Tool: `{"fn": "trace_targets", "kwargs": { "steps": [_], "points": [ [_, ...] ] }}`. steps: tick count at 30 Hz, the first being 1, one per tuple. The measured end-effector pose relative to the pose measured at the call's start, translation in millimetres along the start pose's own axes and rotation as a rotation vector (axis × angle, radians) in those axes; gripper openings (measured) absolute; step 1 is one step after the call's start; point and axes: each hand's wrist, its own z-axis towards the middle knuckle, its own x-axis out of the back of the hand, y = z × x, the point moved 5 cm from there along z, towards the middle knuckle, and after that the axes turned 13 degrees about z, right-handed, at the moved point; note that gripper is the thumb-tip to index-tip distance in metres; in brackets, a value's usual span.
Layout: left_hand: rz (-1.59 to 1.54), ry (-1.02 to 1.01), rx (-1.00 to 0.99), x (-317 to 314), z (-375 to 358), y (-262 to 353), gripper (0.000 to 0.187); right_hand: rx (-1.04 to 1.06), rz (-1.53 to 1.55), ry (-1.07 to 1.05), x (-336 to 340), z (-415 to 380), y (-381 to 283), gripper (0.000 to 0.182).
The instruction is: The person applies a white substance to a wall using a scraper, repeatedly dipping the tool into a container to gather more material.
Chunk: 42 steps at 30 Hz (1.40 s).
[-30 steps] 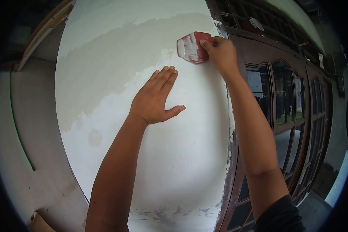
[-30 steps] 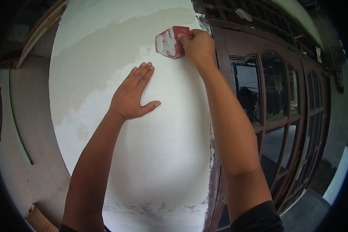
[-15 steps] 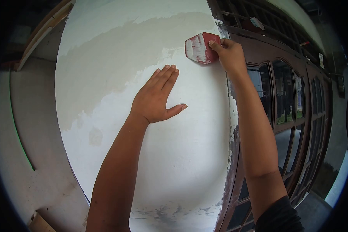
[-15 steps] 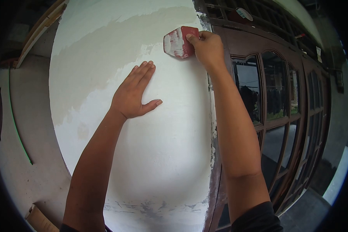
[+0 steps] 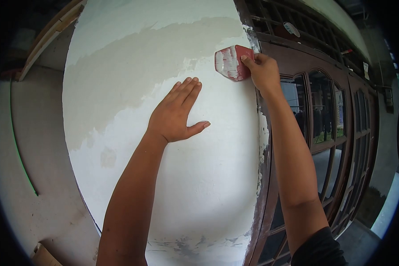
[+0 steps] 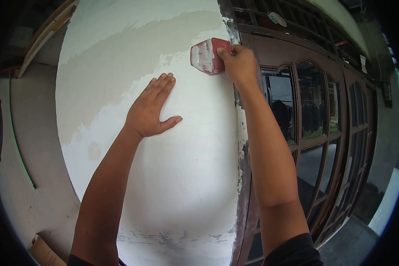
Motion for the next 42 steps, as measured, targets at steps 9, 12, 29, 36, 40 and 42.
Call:
{"fn": "trace_targets", "kwargs": {
  "steps": [9,12,29,36,40,42],
  "points": [
    [-0.094,-0.006,0.023,3,-14,11,0.090,-0.411,0.826,-0.013,28,-170,19,0.019],
    [-0.273,-0.001,0.114,15,-80,44,0.097,-0.641,0.882,-0.128,38,-284,28,0.026],
    [-0.469,-0.565,1.526,289,-644,237,0.079,-1.822,0.774,-0.402,-31,-719,-63,0.037],
    [-0.382,-0.666,1.873,428,-750,187,0.072,-1.837,0.626,-0.606,-76,-847,-139,0.024],
    [-0.203,-0.881,2.032,497,-815,194,0.070,-1.876,0.344,-0.815,-90,-926,-176,0.024],
    [-0.191,-1.072,2.061,522,-839,205,0.069,-1.633,0.132,-1.119,-94,-978,-181,0.029]
  ]
}}
